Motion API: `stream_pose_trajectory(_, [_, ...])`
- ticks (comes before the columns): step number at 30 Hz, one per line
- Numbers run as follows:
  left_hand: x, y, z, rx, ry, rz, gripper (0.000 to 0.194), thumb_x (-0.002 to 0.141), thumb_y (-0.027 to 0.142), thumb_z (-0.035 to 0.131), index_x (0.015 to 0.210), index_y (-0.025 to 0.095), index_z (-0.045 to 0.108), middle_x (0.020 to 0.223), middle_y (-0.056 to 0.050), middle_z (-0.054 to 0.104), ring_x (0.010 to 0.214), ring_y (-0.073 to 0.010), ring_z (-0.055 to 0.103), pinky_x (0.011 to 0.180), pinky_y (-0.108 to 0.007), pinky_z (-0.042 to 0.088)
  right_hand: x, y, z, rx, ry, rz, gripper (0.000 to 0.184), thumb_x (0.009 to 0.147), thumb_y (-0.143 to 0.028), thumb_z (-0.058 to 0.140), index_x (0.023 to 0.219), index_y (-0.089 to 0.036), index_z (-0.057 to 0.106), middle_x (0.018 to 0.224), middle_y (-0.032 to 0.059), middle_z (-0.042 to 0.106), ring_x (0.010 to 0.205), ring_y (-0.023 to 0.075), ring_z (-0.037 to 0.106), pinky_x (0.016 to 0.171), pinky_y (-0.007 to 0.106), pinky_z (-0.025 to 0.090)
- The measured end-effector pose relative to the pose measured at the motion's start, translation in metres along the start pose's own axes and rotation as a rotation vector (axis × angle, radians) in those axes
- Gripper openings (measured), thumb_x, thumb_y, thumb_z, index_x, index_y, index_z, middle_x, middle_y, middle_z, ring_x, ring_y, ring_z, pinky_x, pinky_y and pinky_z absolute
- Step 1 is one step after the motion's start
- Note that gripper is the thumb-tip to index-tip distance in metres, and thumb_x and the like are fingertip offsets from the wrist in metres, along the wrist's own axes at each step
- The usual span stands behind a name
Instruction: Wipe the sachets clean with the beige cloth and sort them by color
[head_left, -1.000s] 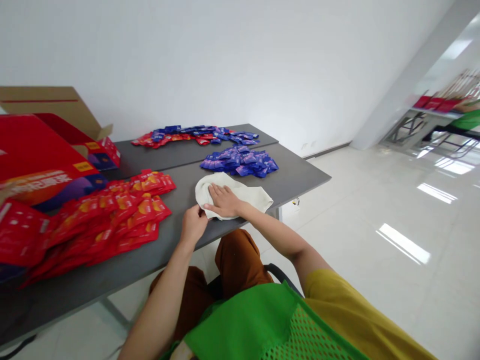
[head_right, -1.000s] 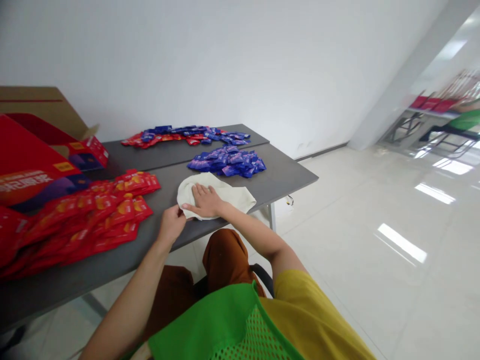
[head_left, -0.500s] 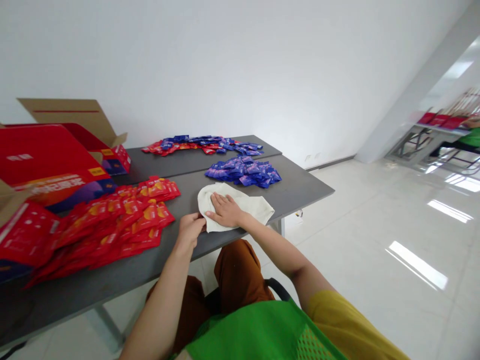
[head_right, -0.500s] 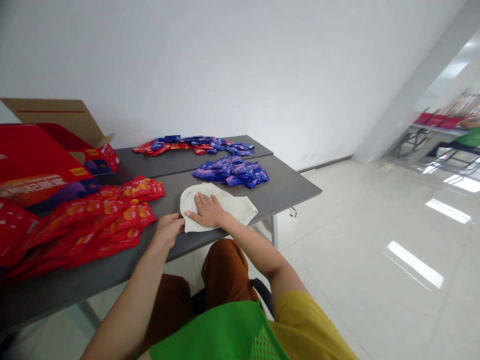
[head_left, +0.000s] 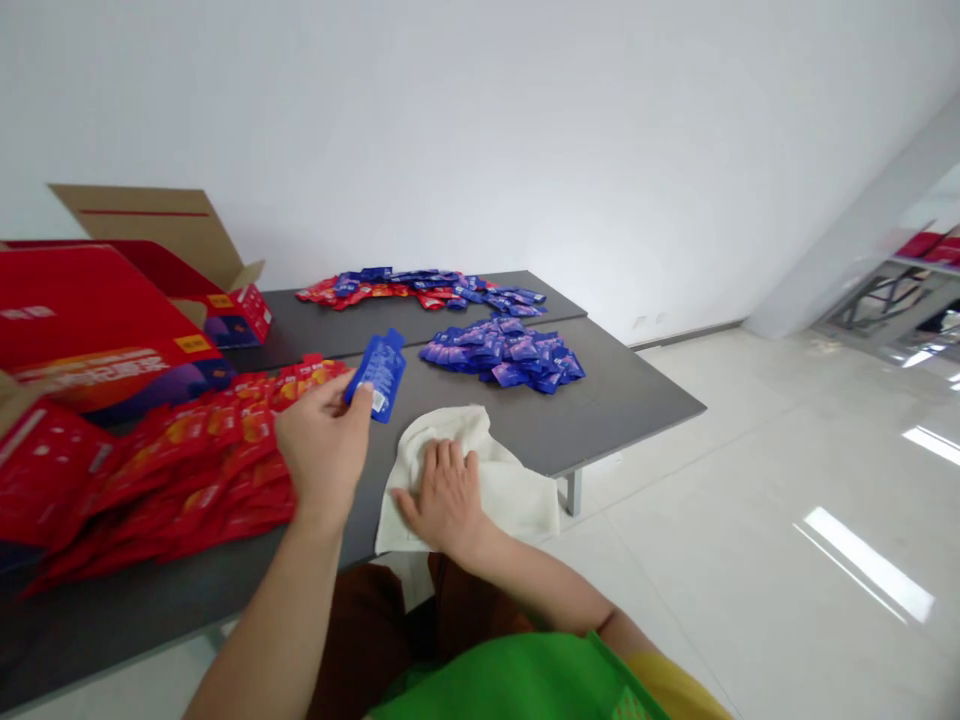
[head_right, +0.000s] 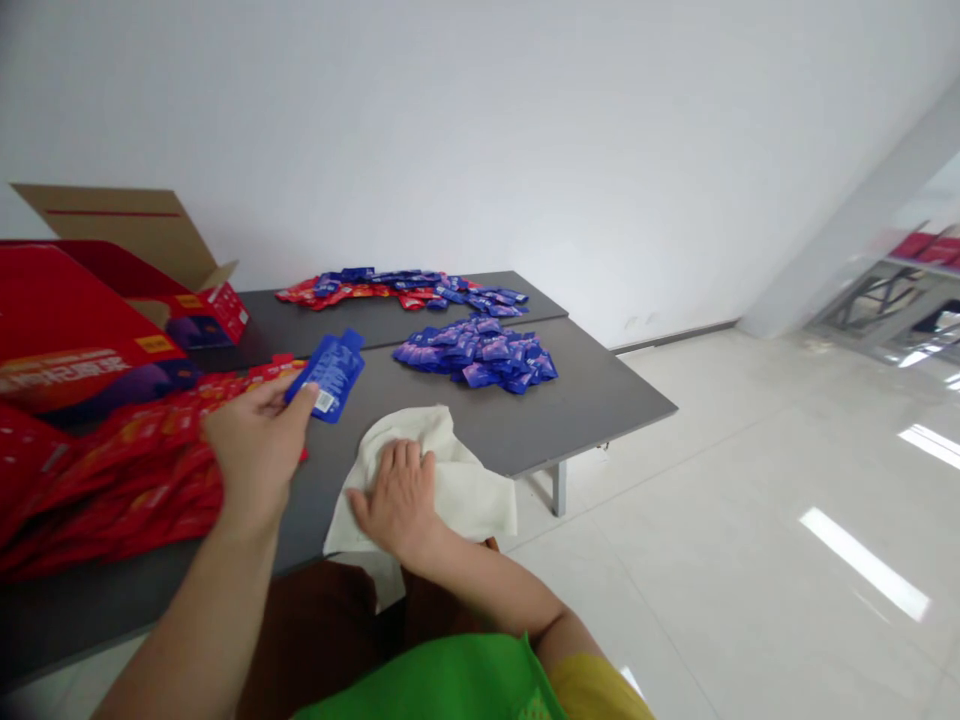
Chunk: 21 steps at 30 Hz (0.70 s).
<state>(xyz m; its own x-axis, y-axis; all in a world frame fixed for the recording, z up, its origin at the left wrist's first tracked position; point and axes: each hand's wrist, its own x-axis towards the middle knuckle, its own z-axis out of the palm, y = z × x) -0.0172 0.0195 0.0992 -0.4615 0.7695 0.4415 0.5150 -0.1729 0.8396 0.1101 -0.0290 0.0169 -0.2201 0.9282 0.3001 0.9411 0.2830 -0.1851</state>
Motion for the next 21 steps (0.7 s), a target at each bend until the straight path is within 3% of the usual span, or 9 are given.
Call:
stream_pose_trajectory(4, [0.017,0.044,0.042,0.175,0.067,0.245,0.031,0.087,0.036,0.054,0.106,0.021,0.072,0.096,-0.006,0.066,0.086,-0.0179,0.062,0.082,-0.028,0.048,0.005,-0.003,-0.006,0.032,-0.007,-0.005,0.048,0.087,-0.059,0.048,0.104,-0.015,0.059,0.101,0.0159,0.057,0.096,0.0327,0.051,0.08,0.05,0.045])
stream_pose_trajectory(7, [0.035,0.065,0.092,0.157,0.039,0.374,0.03,0.092,0.033,0.049,0.109,0.022,0.071,0.101,-0.008,0.063,0.097,-0.0196,0.059,0.086,-0.028,0.043,0.006,0.001,-0.008,0.055,-0.011,-0.036,0.043,0.087,-0.058,0.048,0.099,-0.018,0.059,0.095,0.0135,0.057,0.09,0.0316,0.052,0.075,0.049,0.047])
stream_pose_trajectory(12, [0.056,0.074,0.192,0.095,-0.187,0.609,0.031,0.096,0.032,0.043,0.108,0.021,0.07,0.1,-0.011,0.065,0.1,-0.0217,0.059,0.092,-0.031,0.038,0.0,0.007,-0.001,0.103,-0.007,-0.086,0.044,0.086,-0.06,0.045,0.099,-0.02,0.059,0.092,0.0118,0.058,0.088,0.0307,0.054,0.073,0.048,0.048])
stream_pose_trajectory(15, [0.054,0.067,0.239,0.121,-0.383,0.814,0.033,0.097,0.026,0.038,0.104,0.021,0.07,0.103,-0.011,0.067,0.099,-0.0204,0.06,0.097,-0.033,0.036,-0.003,0.012,0.01,0.158,0.018,-0.107,0.045,0.084,-0.059,0.045,0.102,-0.022,0.061,0.091,0.0108,0.061,0.086,0.0301,0.056,0.073,0.048,0.048])
stream_pose_trajectory(18, [0.042,0.054,0.262,0.276,-0.54,0.942,0.037,0.099,0.024,0.033,0.1,0.018,0.069,0.097,-0.011,0.068,0.093,-0.019,0.061,0.093,-0.033,0.037,-0.003,0.022,0.019,0.206,0.051,-0.127,0.047,0.079,-0.061,0.048,0.104,-0.024,0.063,0.09,0.009,0.065,0.082,0.0294,0.057,0.069,0.048,0.047])
stream_pose_trajectory(21, [0.025,0.036,0.264,0.442,-0.612,0.975,0.046,0.1,0.036,0.032,0.087,0.012,0.069,0.083,-0.014,0.067,0.083,-0.0208,0.062,0.08,-0.033,0.04,-0.001,0.036,0.025,0.234,0.085,-0.164,0.05,0.075,-0.064,0.047,0.102,-0.025,0.063,0.087,0.0072,0.067,0.078,0.0276,0.057,0.064,0.046,0.046])
